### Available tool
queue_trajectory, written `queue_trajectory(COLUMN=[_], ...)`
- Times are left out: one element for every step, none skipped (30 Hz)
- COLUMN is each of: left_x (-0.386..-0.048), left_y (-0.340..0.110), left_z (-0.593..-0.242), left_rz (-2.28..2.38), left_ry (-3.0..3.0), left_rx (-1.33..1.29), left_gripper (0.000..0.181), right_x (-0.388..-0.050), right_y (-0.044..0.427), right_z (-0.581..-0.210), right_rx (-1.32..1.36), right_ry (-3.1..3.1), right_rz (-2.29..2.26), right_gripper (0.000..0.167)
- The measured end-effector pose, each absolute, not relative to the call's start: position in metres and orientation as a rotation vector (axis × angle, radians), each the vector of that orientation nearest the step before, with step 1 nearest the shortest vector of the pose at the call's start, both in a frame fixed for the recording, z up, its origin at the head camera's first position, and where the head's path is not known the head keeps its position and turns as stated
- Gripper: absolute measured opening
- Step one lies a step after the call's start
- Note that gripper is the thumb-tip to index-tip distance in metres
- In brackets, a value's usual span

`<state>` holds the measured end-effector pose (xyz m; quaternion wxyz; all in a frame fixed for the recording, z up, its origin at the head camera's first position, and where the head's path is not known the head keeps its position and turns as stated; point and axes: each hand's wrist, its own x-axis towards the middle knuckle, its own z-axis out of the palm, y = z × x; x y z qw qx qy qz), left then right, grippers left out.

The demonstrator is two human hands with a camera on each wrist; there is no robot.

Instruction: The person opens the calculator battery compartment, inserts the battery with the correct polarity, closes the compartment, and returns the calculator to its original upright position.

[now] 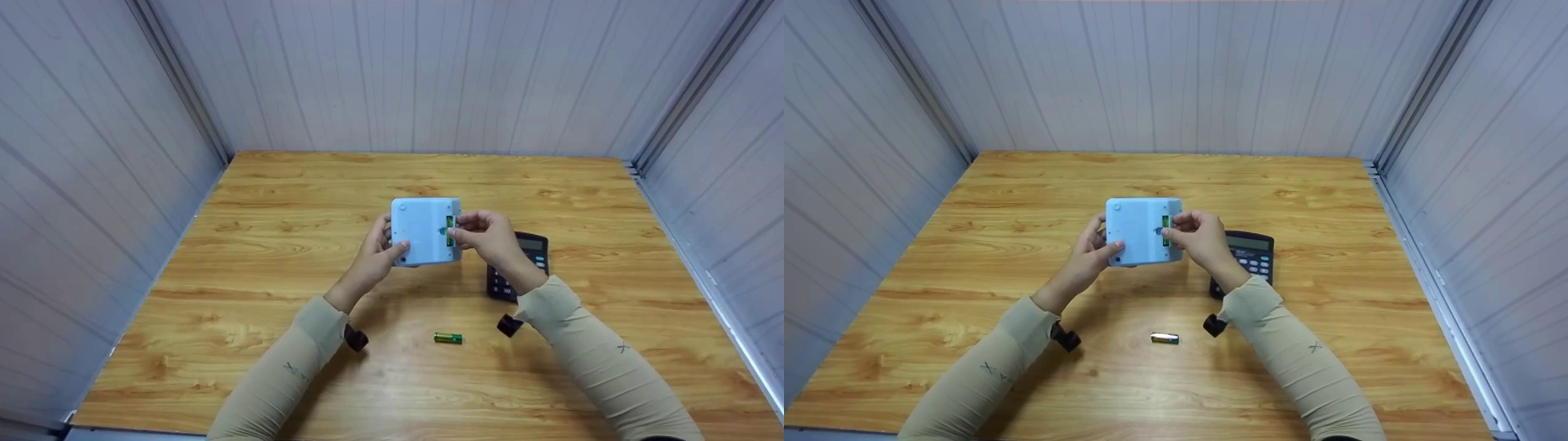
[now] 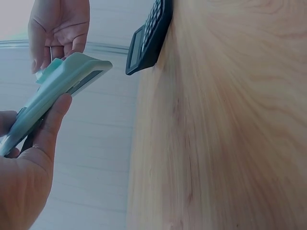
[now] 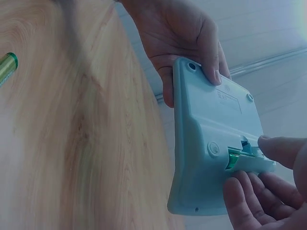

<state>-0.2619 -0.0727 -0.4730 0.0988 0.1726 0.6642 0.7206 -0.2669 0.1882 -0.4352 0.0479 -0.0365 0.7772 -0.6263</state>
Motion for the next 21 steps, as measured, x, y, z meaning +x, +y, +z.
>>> queue_trajectory(left_x=[-0.2613,-0.2608,-0.2604,-0.2603,-0.2601,-0.2599,-0.2597,-0.2597,-0.2597,-0.2596,-0.2595,-0.2594,-0.2594,-0.2593,-0.2592,-0.2591,-0.2591,-0.259,-0.259,-0.2589,-0.259], left_y=[-0.0724,-0.072,-0.0716,-0.0712,-0.0707,-0.0701,-0.0697,-0.0693,-0.0689,-0.0686,-0.0684,-0.0684,-0.0683,-0.0683,-0.0684,-0.0685,-0.0686,-0.0688,-0.069,-0.0693,-0.0696], left_z=[-0.4728,-0.4726,-0.4725,-0.4725,-0.4724,-0.4723,-0.472,-0.472,-0.4721,-0.4723,-0.4724,-0.4726,-0.4729,-0.4731,-0.4732,-0.4732,-0.4732,-0.4732,-0.4731,-0.473,-0.473], left_rz=[2.13,2.129,2.132,2.134,2.138,2.141,2.145,2.148,2.15,2.15,2.149,2.147,2.146,2.144,2.142,2.14,2.139,2.137,2.136,2.136,2.135], left_ry=[1.968,1.968,1.966,1.961,1.955,1.951,1.944,1.935,1.928,1.922,1.92,1.916,1.912,1.908,1.906,1.903,1.901,1.899,1.898,1.899,1.903], left_rx=[0.511,0.514,0.517,0.521,0.525,0.529,0.535,0.545,0.555,0.563,0.569,0.573,0.574,0.576,0.573,0.569,0.567,0.564,0.562,0.56,0.557], left_gripper=[0.052,0.051,0.05,0.051,0.051,0.051,0.051,0.051,0.052,0.052,0.052,0.053,0.054,0.055,0.055,0.056,0.057,0.058,0.058,0.058,0.057], right_x=[-0.2669,-0.2671,-0.2669,-0.2668,-0.2667,-0.2668,-0.2667,-0.2667,-0.2666,-0.2668,-0.267,-0.2672,-0.2671,-0.2672,-0.2674,-0.2675,-0.2675,-0.2675,-0.2674,-0.2676,-0.2677], right_y=[0.1877,0.1875,0.1872,0.1871,0.1868,0.1867,0.1863,0.1863,0.1859,0.1858,0.1856,0.1855,0.1852,0.1851,0.185,0.1848,0.1846,0.1844,0.1841,0.1841,0.1842], right_z=[-0.4354,-0.436,-0.4361,-0.4363,-0.4365,-0.437,-0.4373,-0.4377,-0.438,-0.4387,-0.4392,-0.4399,-0.4401,-0.4405,-0.4409,-0.4411,-0.4411,-0.441,-0.4408,-0.4409,-0.4409], right_rx=[-0.108,-0.108,-0.11,-0.11,-0.109,-0.109,-0.108,-0.109,-0.104,-0.098,-0.093,-0.088,-0.084,-0.081,-0.08,-0.081,-0.078,-0.075,-0.073,-0.068,-0.066], right_ry=[2.374,2.378,2.379,2.382,2.385,2.39,2.395,2.404,2.41,2.418,2.427,2.435,2.442,2.448,2.452,2.457,2.459,2.457,2.453,2.447,2.445], right_rz=[-1.906,-1.904,-1.904,-1.903,-1.903,-1.902,-1.903,-1.897,-1.894,-1.889,-1.885,-1.879,-1.874,-1.87,-1.869,-1.864,-1.864,-1.865,-1.867,-1.87,-1.865], right_gripper=[0.033,0.033,0.033,0.034,0.034,0.034,0.035,0.036,0.036,0.036,0.036,0.036,0.036,0.035,0.035,0.035,0.035,0.034,0.034,0.033,0.033])
